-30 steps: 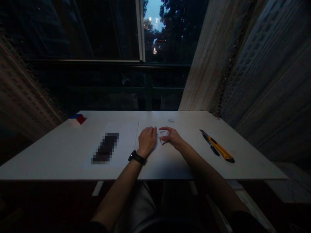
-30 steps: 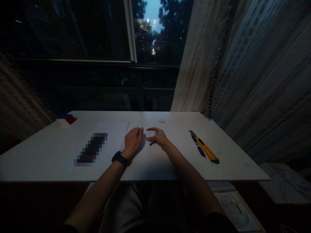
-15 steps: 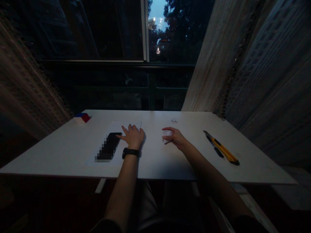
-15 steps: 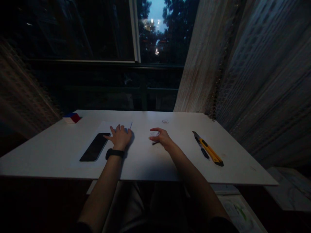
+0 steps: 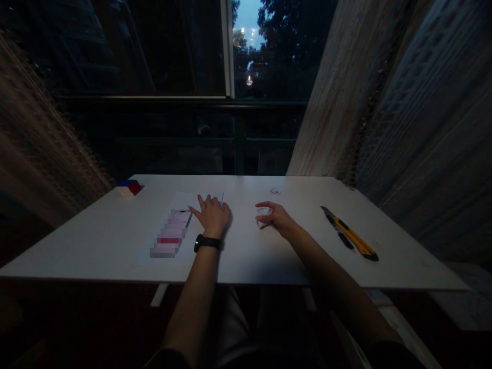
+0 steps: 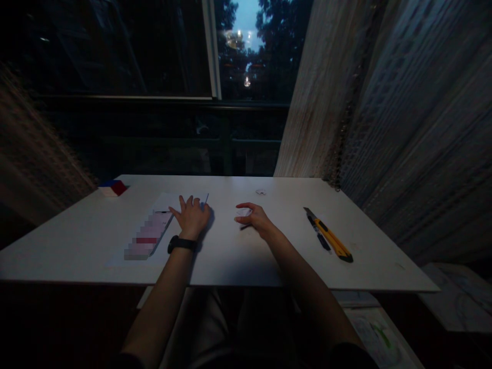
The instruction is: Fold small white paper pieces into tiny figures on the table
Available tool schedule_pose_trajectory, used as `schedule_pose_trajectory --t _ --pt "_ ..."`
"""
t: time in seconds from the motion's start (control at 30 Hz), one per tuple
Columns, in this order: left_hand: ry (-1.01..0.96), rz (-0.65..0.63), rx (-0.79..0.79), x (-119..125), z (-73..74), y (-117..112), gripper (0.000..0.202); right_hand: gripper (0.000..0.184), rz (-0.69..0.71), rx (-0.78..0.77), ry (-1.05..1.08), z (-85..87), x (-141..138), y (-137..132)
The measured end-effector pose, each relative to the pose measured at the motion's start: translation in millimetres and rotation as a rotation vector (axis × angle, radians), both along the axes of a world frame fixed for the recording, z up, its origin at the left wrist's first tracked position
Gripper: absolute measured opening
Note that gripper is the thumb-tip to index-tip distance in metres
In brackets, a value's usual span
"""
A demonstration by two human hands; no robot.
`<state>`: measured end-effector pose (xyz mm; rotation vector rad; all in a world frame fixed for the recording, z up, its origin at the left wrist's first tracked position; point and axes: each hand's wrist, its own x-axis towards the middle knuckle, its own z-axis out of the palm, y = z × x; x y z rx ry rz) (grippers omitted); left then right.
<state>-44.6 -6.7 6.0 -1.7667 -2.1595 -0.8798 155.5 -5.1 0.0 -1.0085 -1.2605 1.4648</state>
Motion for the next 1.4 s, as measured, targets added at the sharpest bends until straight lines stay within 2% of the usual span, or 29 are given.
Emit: schedule_pose_trajectory --t 0.1,0.17,0.27,0.33,0.43,0.63,0.93,1.03,1.13,1.23,1.3,1.4 --pt "-0.131 -0.116 0.057 0 3.7 4 0.038 0.060 -0.005 0.018 -0.006 0.3 -1 0" --pt "-0.282 -0.286 0.046 3 6.7 7 0.037 0.061 -0.007 0.042 -0.026 0.8 -2 -1" --pt "-0.456 -0.582 -0.066 13 9.0 7 0.044 0.063 -0.002 0.075 -0.064 1.5 -3 -1" --pt "-0.473 -0.728 -0.143 21 8.0 4 0.049 0.064 0.001 0.088 -0.056 1.3 -5 -1" --pt "-0.419 -0.844 -0.246 30 4.6 -2 0.048 0.064 0.017 0.100 -0.039 -0.9 -5 0" --pt "-0.386 -0.867 -0.295 34 2.5 -4 0.042 0.059 0.080 0.099 -0.062 -5.5 -4 4" --pt "-0.529 -0.891 -0.255 32 4.6 -3 0.041 0.059 0.140 0.060 -0.022 2.6 -1 -1" --pt "-0.580 -0.804 -0.202 31 4.6 0 0.043 0.063 0.083 0.036 0.020 4.7 0 -1" --pt "-0.645 -0.741 -0.176 31 5.0 2 0.045 0.064 -0.047 0.065 0.070 3.0 1 3" --pt "-0.767 -0.766 -0.229 33 6.9 0 0.043 0.059 -0.133 0.137 0.078 -0.3 2 6" --pt "-0.921 -0.771 -0.294 35 9.2 -3 0.039 0.055 -0.130 0.179 0.036 -1.2 2 7" --pt "-1.142 -0.738 -0.357 38 12.1 -8 0.048 0.051 -0.086 0.219 -0.042 0.7 0 4"
